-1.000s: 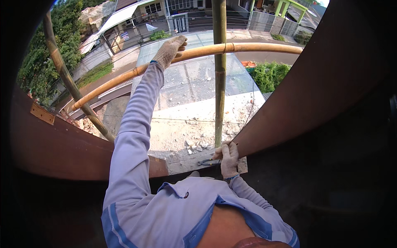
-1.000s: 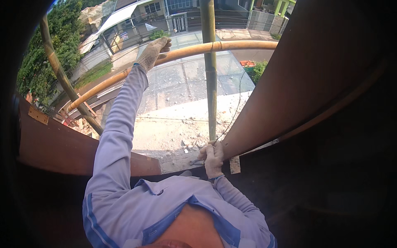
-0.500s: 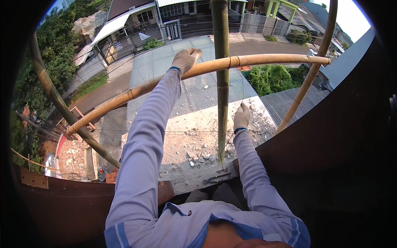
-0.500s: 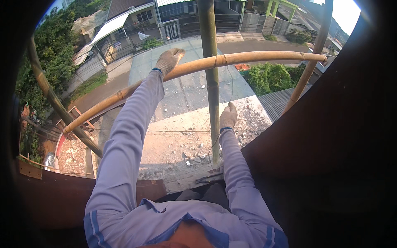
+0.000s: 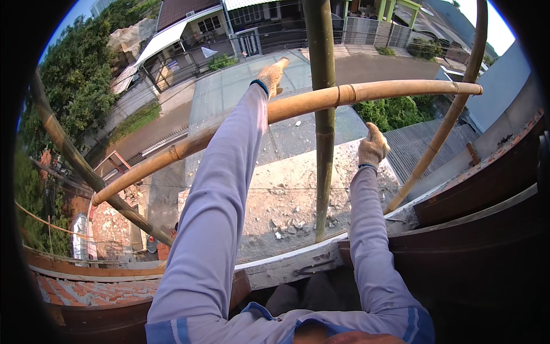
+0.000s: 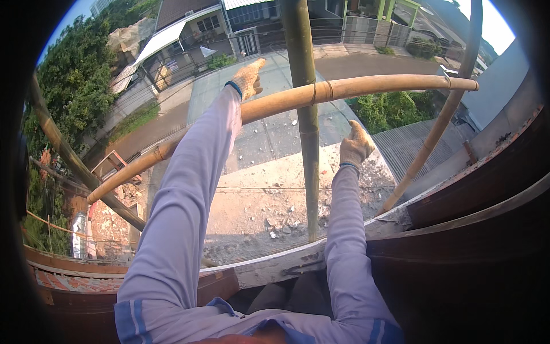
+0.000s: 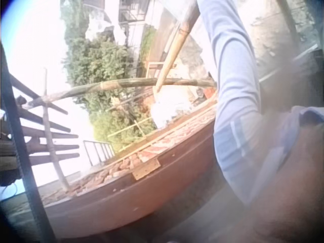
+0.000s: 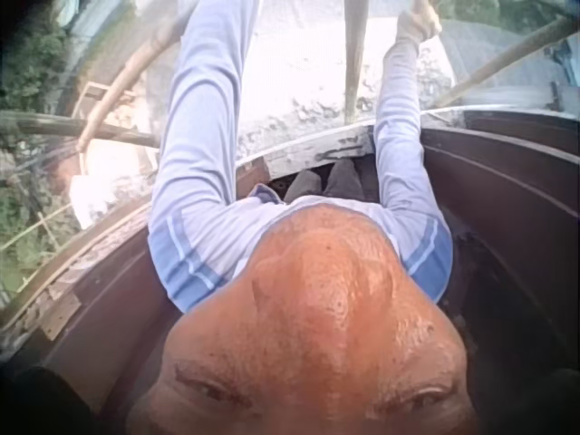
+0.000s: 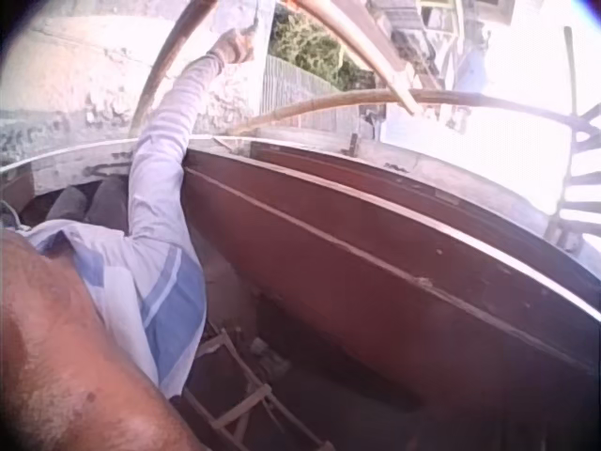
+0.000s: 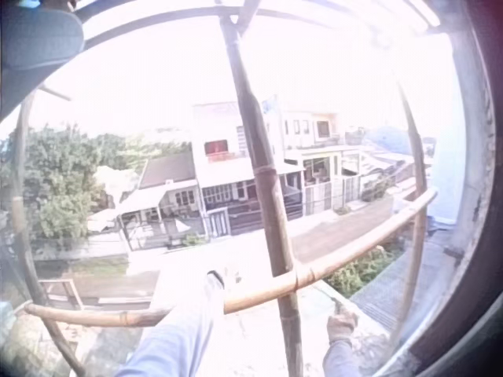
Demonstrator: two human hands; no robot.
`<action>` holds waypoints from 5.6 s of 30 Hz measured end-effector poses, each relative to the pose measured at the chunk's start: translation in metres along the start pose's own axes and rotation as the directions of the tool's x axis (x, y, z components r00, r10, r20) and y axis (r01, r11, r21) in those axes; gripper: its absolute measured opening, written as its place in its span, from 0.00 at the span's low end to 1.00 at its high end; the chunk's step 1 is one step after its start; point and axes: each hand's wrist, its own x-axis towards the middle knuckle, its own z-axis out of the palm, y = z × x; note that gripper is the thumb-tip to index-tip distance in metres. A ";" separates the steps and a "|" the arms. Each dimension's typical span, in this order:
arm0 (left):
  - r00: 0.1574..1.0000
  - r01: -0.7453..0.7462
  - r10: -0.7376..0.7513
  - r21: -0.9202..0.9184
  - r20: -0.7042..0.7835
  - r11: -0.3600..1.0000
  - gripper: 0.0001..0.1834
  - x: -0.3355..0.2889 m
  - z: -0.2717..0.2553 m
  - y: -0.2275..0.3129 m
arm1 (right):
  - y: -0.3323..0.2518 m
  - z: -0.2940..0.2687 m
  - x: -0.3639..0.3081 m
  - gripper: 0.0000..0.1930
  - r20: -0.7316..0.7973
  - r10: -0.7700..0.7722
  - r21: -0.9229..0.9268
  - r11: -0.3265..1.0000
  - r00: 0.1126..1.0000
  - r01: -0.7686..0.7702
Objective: The person secures bamboo poles using wire and pliers, then moves indoors to prepare additional wire and returns to the scaffolding to tie and cut the wire, completing the fastening of the bamboo structure.
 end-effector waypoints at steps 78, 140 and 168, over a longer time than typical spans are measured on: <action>0.609 -0.781 0.517 0.570 0.601 0.256 0.22 -0.092 0.062 -0.013 | -0.140 -0.115 0.117 0.21 0.553 -0.070 0.418 0.885 0.830 -0.204; 0.674 -0.219 -0.055 0.270 0.737 0.937 0.13 0.136 0.038 -0.022 | -0.063 0.125 0.106 0.25 -0.186 -0.461 -0.044 0.886 0.868 0.461; 0.977 -0.211 0.207 -0.122 -0.050 0.970 0.08 0.082 -0.017 0.001 | -0.129 -0.084 0.054 0.11 0.255 -0.368 0.346 0.898 0.894 0.271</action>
